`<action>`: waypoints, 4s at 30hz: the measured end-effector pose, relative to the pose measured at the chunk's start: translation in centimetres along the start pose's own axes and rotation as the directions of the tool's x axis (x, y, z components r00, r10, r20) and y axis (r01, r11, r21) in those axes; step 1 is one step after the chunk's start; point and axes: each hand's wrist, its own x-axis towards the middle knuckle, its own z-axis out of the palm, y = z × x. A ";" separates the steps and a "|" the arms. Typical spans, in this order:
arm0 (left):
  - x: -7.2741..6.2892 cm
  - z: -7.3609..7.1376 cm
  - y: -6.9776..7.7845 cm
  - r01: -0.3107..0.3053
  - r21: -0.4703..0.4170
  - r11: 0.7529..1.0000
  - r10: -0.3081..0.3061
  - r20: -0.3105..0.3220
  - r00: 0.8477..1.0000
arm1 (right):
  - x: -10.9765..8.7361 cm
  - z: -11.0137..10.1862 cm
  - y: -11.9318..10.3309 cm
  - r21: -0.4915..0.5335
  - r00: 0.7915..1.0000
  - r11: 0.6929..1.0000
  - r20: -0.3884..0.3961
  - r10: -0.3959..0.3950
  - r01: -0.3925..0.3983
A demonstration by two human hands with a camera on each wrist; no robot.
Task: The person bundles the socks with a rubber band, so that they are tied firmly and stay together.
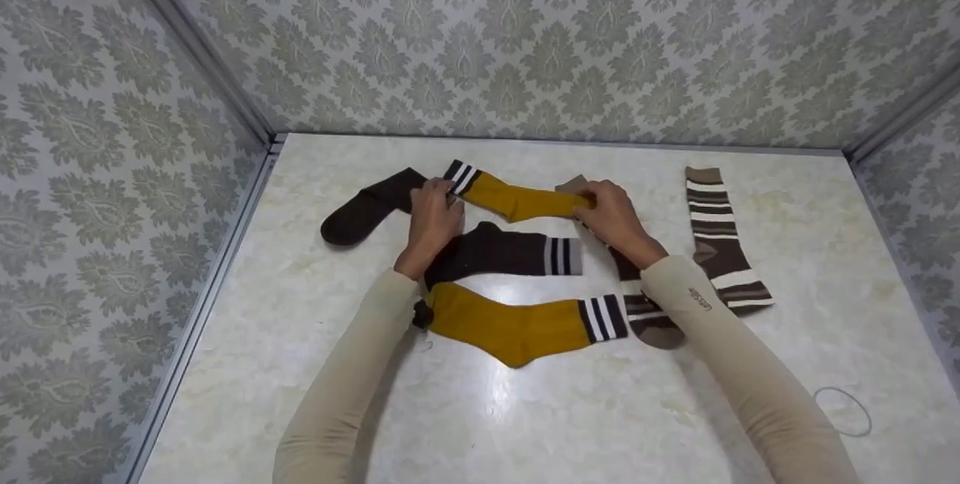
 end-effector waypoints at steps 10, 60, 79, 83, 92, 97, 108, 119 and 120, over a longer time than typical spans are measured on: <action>-1.6 -1.8 4.4 -0.043 0.219 0.975 0.015 0.125 0.992 | -1.3 -0.6 -1.1 0.091 0.997 0.995 -0.071 -0.038 0.044; -9.0 -4.1 20.5 -0.301 -0.475 0.827 0.402 0.127 0.907 | -9.5 -7.9 -13.1 0.394 0.935 0.861 -0.275 -0.224 0.323; -9.7 -3.2 21.2 -0.057 -0.587 0.808 0.175 0.146 0.974 | -9.5 -7.1 -10.5 0.570 0.923 0.727 -0.252 -0.291 0.384; -9.9 -4.1 21.4 -0.008 -0.646 0.764 0.160 0.177 0.971 | -9.5 -7.1 -8.0 0.639 0.923 0.674 -0.171 -0.346 0.371; -10.3 -5.7 21.6 0.049 -0.780 0.624 0.163 0.191 0.968 | -9.9 -5.6 -4.0 0.496 0.926 0.854 0.227 -0.301 0.156; -10.2 -6.3 20.4 0.088 -0.821 0.565 0.119 0.186 0.975 | -10.5 -5.2 -3.0 0.516 0.930 0.844 0.220 -0.296 0.147; -11.4 -7.7 16.5 0.084 -0.840 0.536 0.020 0.112 0.994 | -13.1 -6.0 -2.4 0.554 0.930 0.799 0.113 -0.350 0.233; -12.9 -8.4 13.9 0.159 -0.894 0.419 -0.053 0.151 0.987 | -15.1 -6.2 -2.5 0.590 0.941 0.768 0.041 -0.336 0.249; -13.0 -8.5 13.7 0.163 -0.900 0.405 -0.061 0.152 0.987 | -15.2 -6.2 -2.4 0.598 0.938 0.760 0.039 -0.344 0.254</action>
